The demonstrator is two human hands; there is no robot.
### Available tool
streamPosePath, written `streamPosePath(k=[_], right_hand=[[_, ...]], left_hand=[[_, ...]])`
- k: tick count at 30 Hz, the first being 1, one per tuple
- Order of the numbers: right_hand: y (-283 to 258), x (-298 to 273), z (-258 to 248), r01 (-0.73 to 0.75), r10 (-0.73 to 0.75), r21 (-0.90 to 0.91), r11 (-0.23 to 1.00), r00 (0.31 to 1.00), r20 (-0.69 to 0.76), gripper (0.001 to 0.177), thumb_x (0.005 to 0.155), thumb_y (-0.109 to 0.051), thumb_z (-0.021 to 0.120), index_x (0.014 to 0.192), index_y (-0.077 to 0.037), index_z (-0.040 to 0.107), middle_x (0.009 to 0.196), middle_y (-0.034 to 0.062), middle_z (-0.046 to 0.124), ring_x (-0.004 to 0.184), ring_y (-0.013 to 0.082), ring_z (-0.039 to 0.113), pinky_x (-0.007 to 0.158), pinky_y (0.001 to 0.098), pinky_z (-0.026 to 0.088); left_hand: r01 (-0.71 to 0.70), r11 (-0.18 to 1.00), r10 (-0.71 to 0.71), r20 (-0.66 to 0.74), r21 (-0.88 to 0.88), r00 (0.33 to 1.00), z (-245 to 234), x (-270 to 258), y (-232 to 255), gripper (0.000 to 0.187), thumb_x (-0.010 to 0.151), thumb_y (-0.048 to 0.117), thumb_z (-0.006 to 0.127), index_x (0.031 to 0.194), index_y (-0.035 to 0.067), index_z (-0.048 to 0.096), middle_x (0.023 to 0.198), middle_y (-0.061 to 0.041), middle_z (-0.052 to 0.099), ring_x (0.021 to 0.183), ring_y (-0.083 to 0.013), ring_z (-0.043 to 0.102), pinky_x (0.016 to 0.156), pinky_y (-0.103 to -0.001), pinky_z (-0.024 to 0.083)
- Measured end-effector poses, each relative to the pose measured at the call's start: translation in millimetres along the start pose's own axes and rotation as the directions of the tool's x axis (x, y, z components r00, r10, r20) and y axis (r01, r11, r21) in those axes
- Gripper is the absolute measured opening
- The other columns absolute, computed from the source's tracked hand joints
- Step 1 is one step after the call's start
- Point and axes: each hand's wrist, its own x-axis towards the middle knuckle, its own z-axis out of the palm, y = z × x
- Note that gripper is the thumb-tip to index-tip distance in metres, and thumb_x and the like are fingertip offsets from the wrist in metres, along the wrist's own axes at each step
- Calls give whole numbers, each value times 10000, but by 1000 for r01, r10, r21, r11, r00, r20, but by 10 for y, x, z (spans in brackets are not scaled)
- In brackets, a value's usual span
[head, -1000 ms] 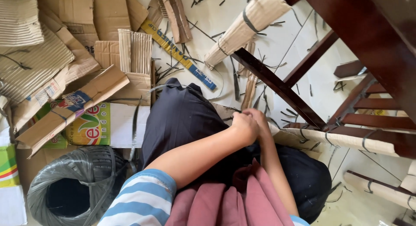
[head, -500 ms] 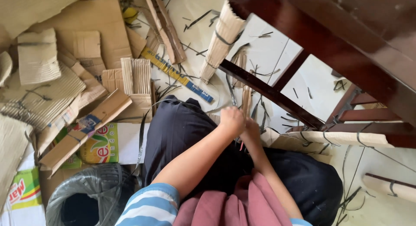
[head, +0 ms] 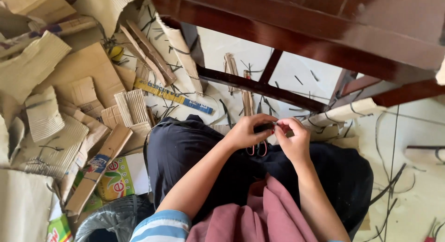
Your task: Wrapping the legs of a wooden chair with protective cardboard and securing them with plastic ties.
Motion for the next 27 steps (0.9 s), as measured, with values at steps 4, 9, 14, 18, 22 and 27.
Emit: streamPosePath(k=[4,9,14,18,22,27], right_hand=[[42,4,-36,-13,13,33,999,1000,-8,115,809,-3,799,880,-89,770,711,15,690,606,146,657,571,273,545],[77,-4,8,-138,141,146,980,990,-11,85,851,-28,824,917,-47,774,727,58,696,630,148,662,625,289,550],[177,-20,49,-253,258,233,939,966,9,52,900,-36,801,941,-36,768,717,40,675,637,80,590,630,275,529],[133,20,25,-183,186,124,975,983,-11,89,872,-12,824,930,-62,778,747,57,699,659,152,658,638,285,539],[138,43,44,-148,151,107,983,988,-18,89,881,-14,846,918,-59,779,740,49,687,650,141,638,638,270,537],[174,29,71,-189,191,131,973,982,-5,105,887,-54,864,922,-64,766,733,43,667,653,115,611,632,274,527]], left_hand=[[108,985,-116,-55,-137,992,142,33,-312,255,967,115,723,1212,43,718,1019,-148,781,1039,-214,727,897,-383,586],[236,932,-285,-151,-274,947,178,127,-574,148,920,171,793,1033,79,769,812,-27,769,775,-23,679,722,-200,572],[273,900,-339,-153,-339,928,263,214,-749,133,895,184,816,990,98,781,745,-15,732,672,-21,634,615,-162,532],[281,896,-351,-160,-343,923,246,224,-627,117,886,185,821,962,105,782,695,-2,710,629,-17,614,572,-157,508],[277,864,-375,-172,-419,911,250,249,-761,124,900,200,816,948,91,781,682,-16,698,631,-32,614,561,-176,506],[262,803,-414,-184,-535,891,292,267,-807,119,906,177,800,958,75,767,699,-7,686,643,-35,605,578,-174,509]])
